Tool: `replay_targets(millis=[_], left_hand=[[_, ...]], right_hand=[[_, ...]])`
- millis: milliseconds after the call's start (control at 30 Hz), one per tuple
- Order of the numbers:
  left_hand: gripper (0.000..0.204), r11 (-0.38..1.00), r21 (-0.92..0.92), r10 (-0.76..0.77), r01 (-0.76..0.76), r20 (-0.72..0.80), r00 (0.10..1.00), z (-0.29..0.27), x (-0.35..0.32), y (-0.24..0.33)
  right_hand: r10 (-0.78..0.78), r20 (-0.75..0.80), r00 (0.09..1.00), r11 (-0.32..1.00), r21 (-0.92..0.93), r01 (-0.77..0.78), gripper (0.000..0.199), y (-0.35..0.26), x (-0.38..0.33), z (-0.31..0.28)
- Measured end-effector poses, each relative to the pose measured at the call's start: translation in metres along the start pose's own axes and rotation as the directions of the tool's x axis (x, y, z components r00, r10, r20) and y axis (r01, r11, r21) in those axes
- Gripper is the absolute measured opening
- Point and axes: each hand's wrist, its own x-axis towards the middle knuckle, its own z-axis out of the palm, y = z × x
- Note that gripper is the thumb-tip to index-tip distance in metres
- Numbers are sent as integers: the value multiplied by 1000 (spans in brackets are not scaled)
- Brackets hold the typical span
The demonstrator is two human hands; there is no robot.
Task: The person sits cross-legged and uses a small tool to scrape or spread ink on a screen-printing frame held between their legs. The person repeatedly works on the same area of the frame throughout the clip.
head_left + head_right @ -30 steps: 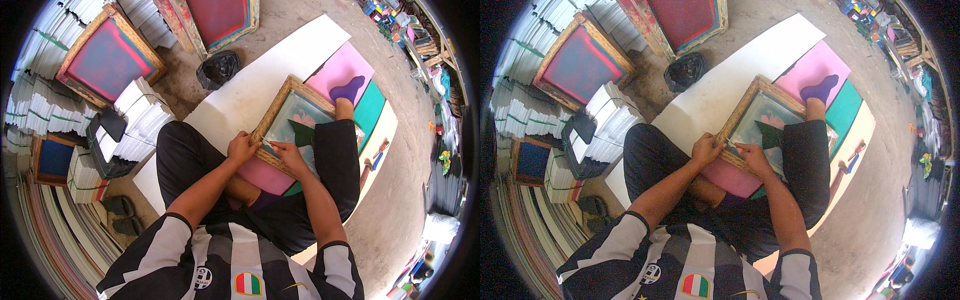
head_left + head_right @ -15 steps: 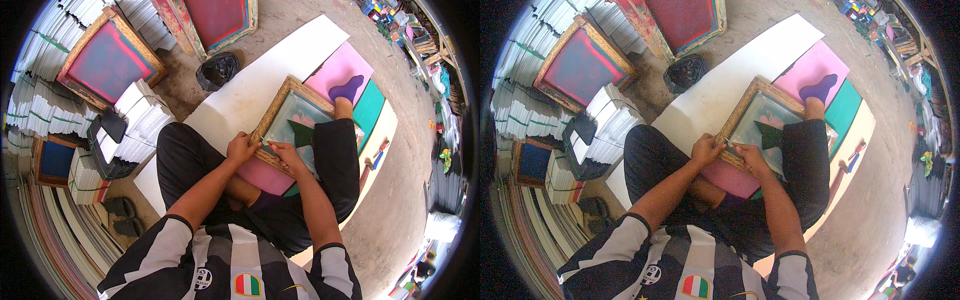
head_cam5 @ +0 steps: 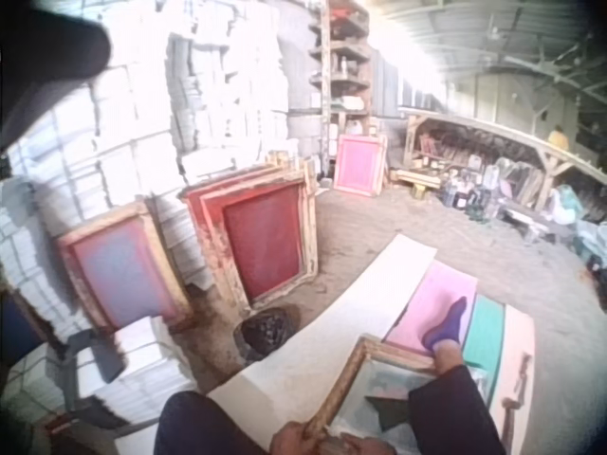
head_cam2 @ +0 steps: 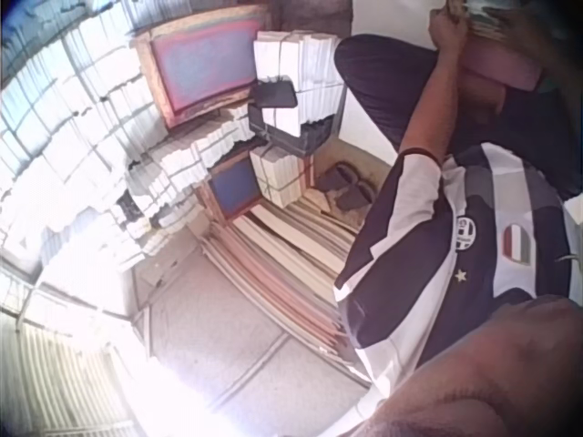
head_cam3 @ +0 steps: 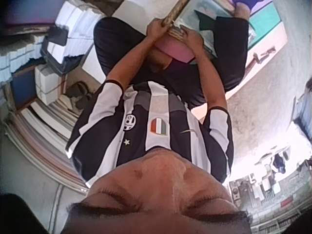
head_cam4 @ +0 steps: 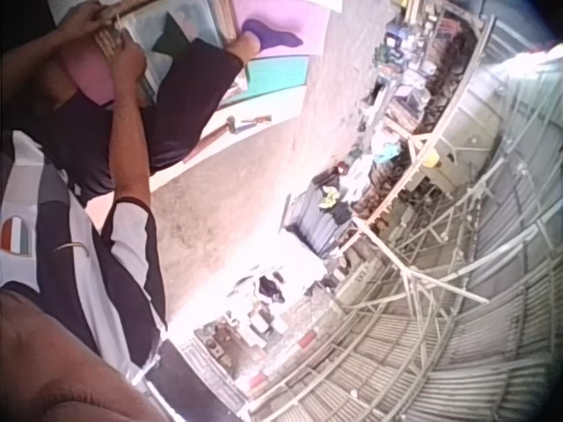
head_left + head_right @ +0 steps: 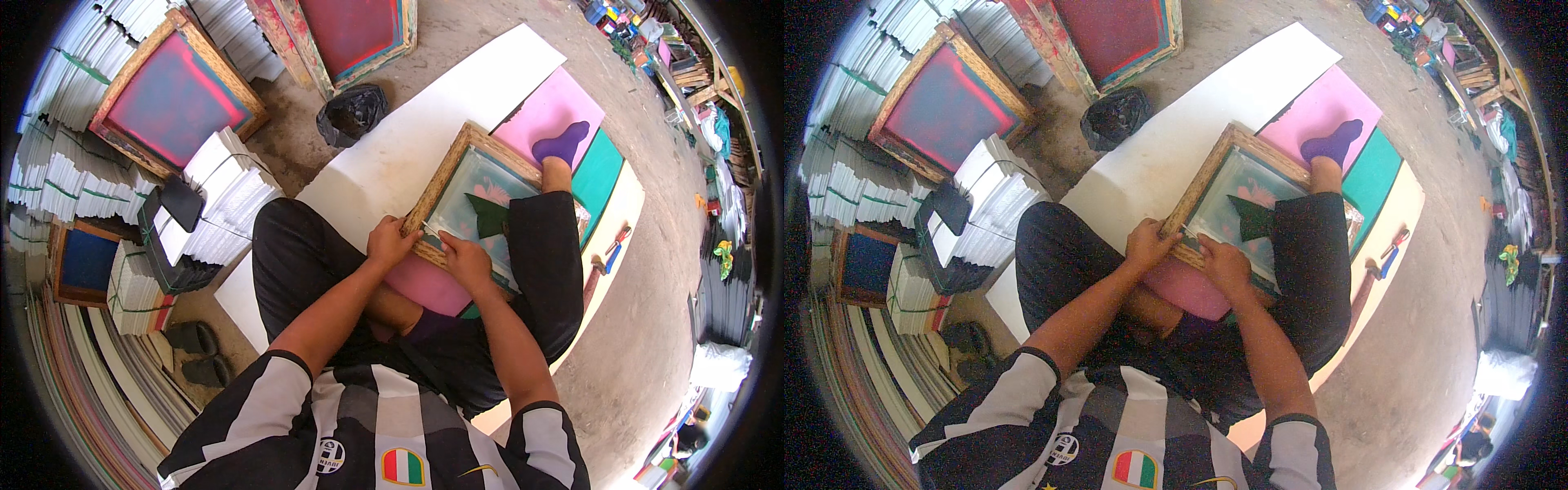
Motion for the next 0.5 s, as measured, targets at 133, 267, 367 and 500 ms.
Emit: replay_targets(millis=[133, 267, 367, 500], left_hand=[[55, 998, 54, 36, -35, -21, 999, -2, -2, 3], [51, 996, 57, 78, -76, -40, 996, 3, 0, -5], [49, 993, 61, 99, -98, -20, 995, 3, 0, -7], [46, 992, 55, 113, -112, -19, 993, 5, 1, -9]], right_hand=[[-30, -7, 1000, 994, -106, 29, 33, -6, -2, -2], [-23, 83, 996, 960, -275, 45, 44, -26, -6, -8], [-10, 111, 994, 939, -340, 47, 49, -29, -8, -1], [48, 171, 984, 979, -201, -13, 50, -23, -2, 7]])
